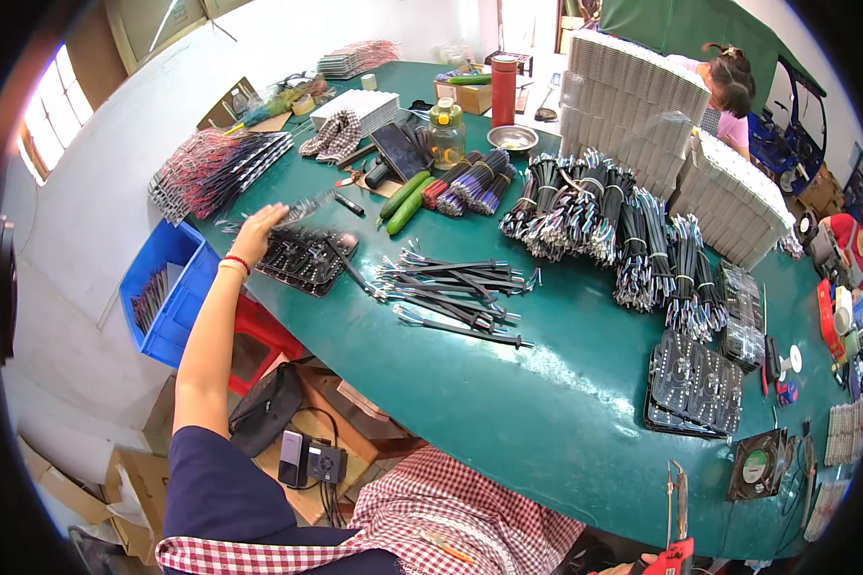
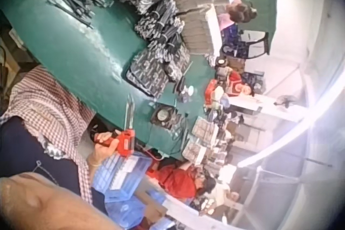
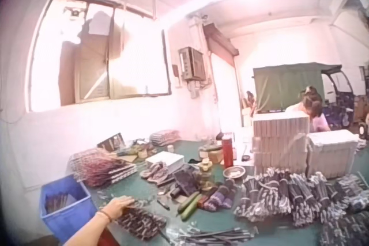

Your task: The person solders wires onto an electronic board using a soldering iron, sets the board aside, and solders wires onto another electronic board with the soldering iron.

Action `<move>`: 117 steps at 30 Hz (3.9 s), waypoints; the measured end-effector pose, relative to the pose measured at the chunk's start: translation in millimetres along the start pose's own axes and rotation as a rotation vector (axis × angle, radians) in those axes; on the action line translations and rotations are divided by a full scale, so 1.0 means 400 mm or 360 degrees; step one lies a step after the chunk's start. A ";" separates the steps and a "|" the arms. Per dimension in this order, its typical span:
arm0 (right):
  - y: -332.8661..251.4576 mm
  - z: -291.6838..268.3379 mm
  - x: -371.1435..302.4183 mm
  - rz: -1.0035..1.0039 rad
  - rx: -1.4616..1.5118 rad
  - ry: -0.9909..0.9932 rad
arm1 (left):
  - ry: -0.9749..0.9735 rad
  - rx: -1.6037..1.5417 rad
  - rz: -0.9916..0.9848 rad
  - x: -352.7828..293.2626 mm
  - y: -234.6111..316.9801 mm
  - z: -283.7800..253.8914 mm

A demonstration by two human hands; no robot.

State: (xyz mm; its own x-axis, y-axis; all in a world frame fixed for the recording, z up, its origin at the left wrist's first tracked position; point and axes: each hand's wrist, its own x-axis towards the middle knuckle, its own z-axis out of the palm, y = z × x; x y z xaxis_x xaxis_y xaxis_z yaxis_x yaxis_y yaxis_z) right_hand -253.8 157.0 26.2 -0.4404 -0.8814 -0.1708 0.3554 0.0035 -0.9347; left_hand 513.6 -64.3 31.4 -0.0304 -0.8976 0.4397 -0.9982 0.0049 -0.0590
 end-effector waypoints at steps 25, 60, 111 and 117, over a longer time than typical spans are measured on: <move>0.001 -0.014 0.023 -0.0517 0.0098 0.0110 | -0.0466 0.0231 0.0058 0.102 0.818 -0.034; -0.044 -0.047 0.049 -0.0674 0.0477 0.0364 | -0.1542 -0.2136 0.1235 0.425 1.292 -0.182; 0.012 0.158 0.090 -0.0099 0.0156 -0.0187 | -0.0508 -0.1414 0.0630 0.070 1.051 -0.049; 0.011 0.348 0.071 0.0229 -0.0036 -0.0183 | -0.1071 -0.1971 0.0498 -0.004 1.132 -0.142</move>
State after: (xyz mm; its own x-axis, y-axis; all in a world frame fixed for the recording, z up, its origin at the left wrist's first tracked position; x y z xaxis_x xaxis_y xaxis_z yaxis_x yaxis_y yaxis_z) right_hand -150.3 66.2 60.7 -0.2885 -0.9193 -0.2676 0.3888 0.1430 -0.9102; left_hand 58.9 -35.6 54.8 -0.5714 -0.8199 0.0360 -0.3678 0.2950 0.8819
